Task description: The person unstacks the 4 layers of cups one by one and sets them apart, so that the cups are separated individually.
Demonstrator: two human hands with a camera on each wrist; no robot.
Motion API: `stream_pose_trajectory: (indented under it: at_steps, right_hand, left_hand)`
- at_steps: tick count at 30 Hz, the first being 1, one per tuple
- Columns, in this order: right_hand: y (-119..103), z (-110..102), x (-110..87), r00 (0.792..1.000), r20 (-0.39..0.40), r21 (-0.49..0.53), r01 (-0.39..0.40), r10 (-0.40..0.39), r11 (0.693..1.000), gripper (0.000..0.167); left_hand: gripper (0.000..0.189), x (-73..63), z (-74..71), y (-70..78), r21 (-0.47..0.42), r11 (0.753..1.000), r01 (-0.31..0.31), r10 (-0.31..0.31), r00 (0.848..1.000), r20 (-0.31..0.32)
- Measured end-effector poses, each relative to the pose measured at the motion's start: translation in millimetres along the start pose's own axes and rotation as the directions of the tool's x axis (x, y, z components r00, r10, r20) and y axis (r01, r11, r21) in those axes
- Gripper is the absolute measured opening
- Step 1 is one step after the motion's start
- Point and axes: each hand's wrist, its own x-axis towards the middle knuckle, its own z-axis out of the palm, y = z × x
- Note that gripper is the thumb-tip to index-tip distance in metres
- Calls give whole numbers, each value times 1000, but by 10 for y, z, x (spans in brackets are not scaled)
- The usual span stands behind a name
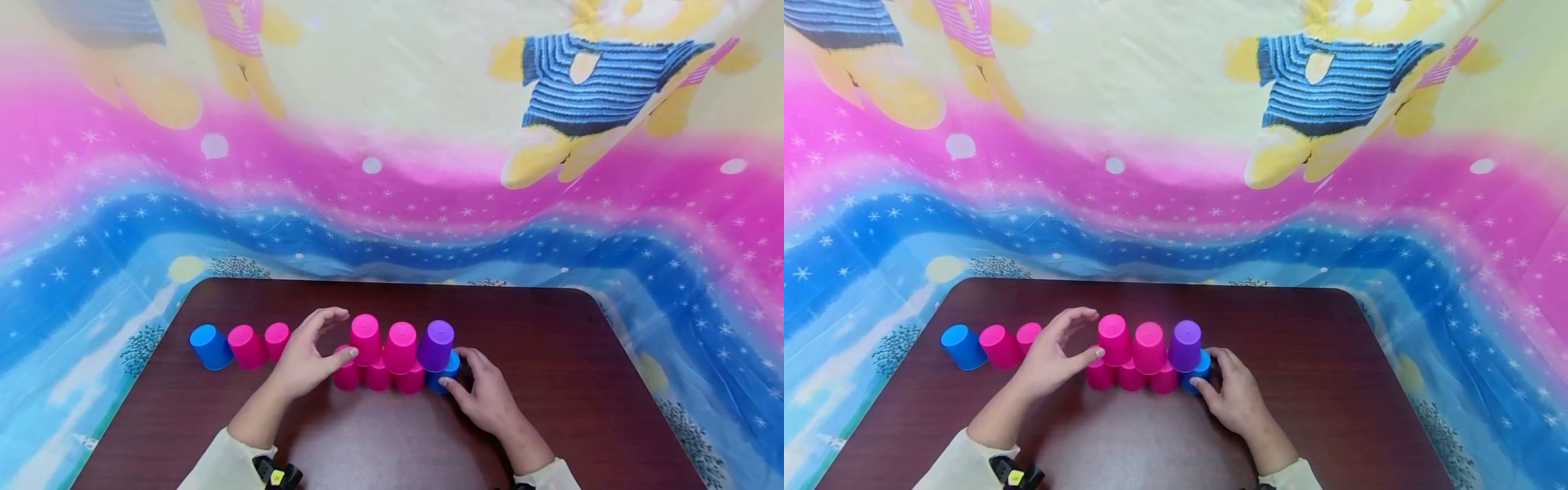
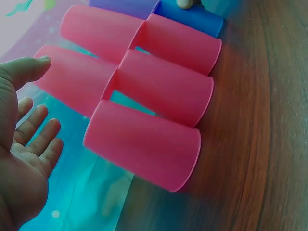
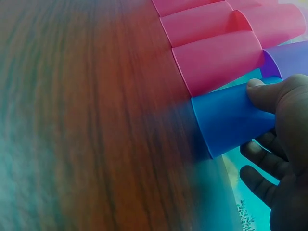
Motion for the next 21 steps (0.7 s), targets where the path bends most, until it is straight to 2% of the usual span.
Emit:
stream_pose_trajectory:
  at_steps: [10,21]
  right_hand:
    - [12,2,-3,1000,1,0,5,-5,1000,57]
    - [19,4,-9,1000,2,-5,16,-16,1000,57]
  left_hand:
    - [70,49,167,11,34,998,45,-45,999,15]
    - [72,63,235,27,26,995,100,-100,995,26]
